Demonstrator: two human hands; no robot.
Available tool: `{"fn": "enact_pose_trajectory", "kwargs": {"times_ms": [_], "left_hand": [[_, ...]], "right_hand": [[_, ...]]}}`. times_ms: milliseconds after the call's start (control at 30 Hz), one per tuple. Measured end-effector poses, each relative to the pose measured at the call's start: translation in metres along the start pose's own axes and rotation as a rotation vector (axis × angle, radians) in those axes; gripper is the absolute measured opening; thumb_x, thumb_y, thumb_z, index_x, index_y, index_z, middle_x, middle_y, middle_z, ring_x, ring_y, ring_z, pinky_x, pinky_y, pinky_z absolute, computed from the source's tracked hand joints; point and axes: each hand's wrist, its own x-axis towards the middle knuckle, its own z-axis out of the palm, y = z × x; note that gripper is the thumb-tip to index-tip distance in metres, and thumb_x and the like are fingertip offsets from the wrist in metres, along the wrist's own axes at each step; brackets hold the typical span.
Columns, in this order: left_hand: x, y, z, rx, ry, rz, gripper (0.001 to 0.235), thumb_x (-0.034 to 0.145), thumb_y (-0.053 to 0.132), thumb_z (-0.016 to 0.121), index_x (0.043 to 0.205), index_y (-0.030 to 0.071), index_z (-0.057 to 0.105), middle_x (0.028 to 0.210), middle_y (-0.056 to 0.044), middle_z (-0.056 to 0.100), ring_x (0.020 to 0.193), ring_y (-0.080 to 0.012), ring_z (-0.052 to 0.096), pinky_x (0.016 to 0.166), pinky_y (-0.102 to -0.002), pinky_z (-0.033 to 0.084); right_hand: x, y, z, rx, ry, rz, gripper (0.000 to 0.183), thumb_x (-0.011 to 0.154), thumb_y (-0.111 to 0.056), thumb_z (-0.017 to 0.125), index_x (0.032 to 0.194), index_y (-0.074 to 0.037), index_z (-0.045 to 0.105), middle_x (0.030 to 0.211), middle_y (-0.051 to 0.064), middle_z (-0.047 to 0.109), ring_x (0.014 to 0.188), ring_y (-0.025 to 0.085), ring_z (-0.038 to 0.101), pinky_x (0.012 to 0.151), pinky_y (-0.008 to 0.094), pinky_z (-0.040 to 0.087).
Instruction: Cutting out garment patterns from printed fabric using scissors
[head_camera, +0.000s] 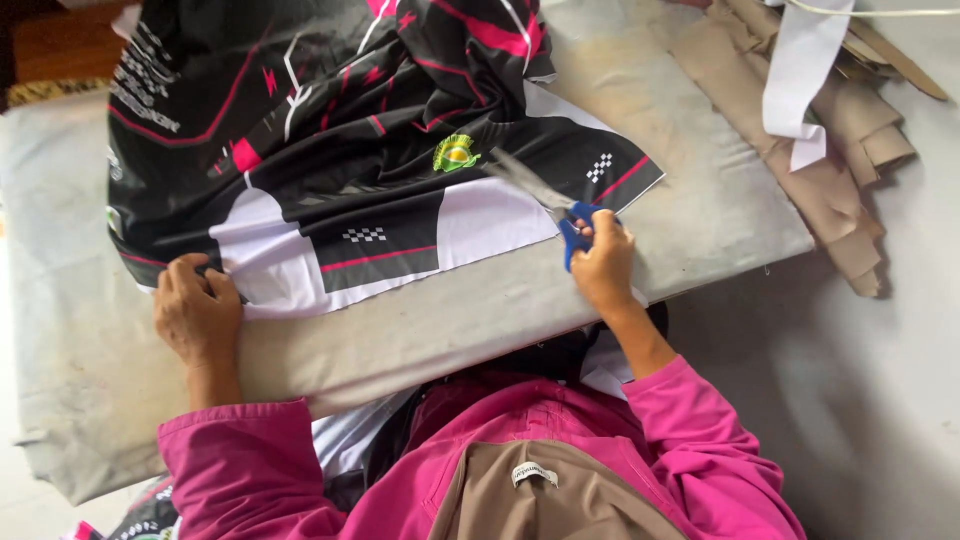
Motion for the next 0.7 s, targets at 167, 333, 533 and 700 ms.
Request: {"fn": "enact_pose_trajectory", "kwargs": {"times_ms": [167,333,533,700], "left_hand": [[-0.01,-0.015,0.021,0.018,0.092,0.124,0.01,0.087,0.015,0.061,0.097,0.02,0.061,0.081,-0.002,0.052,0.072,-0.0257,0.06,0.069,-0.036,0.05],[-0.011,0.002,0.012,-0.161,-0.014,0.306,0.016,0.087,0.033,0.064,0.082,0.019,0.057,0.081,-0.002,0.051,0.076,-0.0247,0.058,0.076,-0.034,0.046],[-0.013,0.001,0.009,-0.08,-0.016,0.413,0.052,0.093,0.042,0.06,0.051,0.019,0.043,0.058,-0.001,0.046,0.067,-0.0214,0.055,0.071,-0.031,0.043],[-0.027,0.002,0.004,-0.263,-0.121,0.376,0.057,0.094,0.038,0.055,0.045,0.015,0.037,0.047,-0.006,0.042,0.057,-0.0276,0.051,0.061,-0.036,0.042]], "right_hand": [[-0.005,-0.017,0.01,-0.136,0.168,-0.29,0.017,0.077,-0.011,0.067,0.085,-0.013,0.052,0.066,0.002,0.058,0.064,0.023,0.059,0.083,0.04,0.041],[0.001,-0.018,0.013,-0.064,0.115,-0.48,0.021,0.071,-0.008,0.069,0.085,-0.01,0.054,0.069,0.006,0.056,0.07,0.025,0.059,0.086,0.041,0.04],[0.017,-0.021,0.026,-0.234,0.01,-0.477,0.017,0.08,-0.01,0.064,0.088,-0.015,0.05,0.064,0.003,0.057,0.063,0.018,0.06,0.084,0.04,0.043],[0.011,-0.007,0.017,-0.176,0.146,-0.531,0.017,0.075,-0.009,0.063,0.085,-0.012,0.049,0.065,0.003,0.055,0.064,0.02,0.058,0.089,0.042,0.038]]}}
